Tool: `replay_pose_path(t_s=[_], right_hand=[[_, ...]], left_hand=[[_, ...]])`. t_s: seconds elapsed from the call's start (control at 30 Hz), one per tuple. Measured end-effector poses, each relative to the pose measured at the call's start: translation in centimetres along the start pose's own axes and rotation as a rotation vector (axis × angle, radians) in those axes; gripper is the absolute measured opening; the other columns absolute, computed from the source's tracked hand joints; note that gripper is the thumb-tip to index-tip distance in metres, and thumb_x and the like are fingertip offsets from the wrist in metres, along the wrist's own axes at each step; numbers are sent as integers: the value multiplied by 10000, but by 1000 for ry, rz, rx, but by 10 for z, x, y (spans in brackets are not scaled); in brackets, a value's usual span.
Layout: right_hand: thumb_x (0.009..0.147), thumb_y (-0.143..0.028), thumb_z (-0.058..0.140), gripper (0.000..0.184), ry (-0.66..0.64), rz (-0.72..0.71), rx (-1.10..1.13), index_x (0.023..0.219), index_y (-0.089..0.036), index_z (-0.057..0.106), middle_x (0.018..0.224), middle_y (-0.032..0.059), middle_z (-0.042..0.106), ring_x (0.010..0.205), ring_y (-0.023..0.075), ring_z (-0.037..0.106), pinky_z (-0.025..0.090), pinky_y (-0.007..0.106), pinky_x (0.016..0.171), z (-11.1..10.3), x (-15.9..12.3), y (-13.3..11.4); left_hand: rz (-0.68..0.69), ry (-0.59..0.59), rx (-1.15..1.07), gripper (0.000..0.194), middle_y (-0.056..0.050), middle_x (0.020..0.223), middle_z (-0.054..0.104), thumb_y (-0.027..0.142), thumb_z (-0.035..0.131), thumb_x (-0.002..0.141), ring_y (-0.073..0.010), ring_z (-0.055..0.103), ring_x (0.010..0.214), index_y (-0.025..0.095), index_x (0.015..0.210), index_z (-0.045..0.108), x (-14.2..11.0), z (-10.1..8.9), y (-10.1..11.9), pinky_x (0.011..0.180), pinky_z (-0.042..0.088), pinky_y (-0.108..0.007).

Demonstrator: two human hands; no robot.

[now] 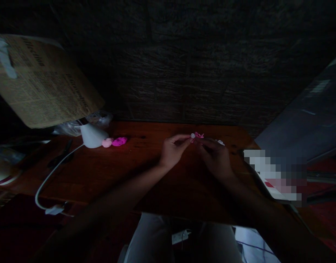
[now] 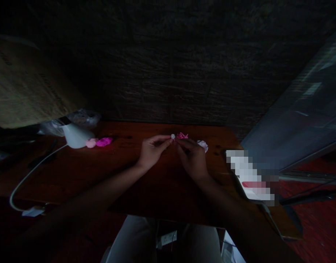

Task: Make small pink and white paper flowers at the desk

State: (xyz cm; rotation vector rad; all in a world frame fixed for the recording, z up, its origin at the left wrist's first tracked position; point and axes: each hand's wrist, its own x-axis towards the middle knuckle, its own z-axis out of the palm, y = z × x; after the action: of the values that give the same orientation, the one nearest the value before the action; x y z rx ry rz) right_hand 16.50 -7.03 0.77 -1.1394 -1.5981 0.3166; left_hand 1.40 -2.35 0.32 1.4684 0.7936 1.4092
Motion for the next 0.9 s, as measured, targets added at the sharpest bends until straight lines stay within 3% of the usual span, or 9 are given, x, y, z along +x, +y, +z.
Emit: replay_pose_path(t_s=[0.33,0.57,0.77,0.9], right_hand=[[921,-236,607,259,34,-73,-47,1122,-282,763,1093,65,770,938,216,730,571,361,839,4,-1,-8],[928,-241,604,266,19,-109,-27,1142,-295,753,1120,57,759,1029,215,713,558,378,919,6,-3,-7],[907,-295,639,248,23,-11,59,1128,-288,751,1156,67,746,1098,233,686,514,438,1003,8,-2,-6],[890,-332,662,221,44,67,125,1082,-281,758,1145,64,755,1094,247,691,515,461,995,7,-1,-1]], left_hand=[[-87,51,-51,165,-68,927,790,281,774,747,-172,730,835,183,879,787,1,1,6,824,575,-319],[-60,68,-45,151,-68,920,786,283,778,741,-173,722,859,183,854,789,1,0,6,860,561,-324],[-66,77,-48,161,-58,897,783,305,795,720,-165,711,836,185,827,782,1,0,5,822,552,-311],[-124,47,-58,222,-59,868,776,361,802,714,-157,695,780,177,836,775,0,1,7,703,527,-274]])
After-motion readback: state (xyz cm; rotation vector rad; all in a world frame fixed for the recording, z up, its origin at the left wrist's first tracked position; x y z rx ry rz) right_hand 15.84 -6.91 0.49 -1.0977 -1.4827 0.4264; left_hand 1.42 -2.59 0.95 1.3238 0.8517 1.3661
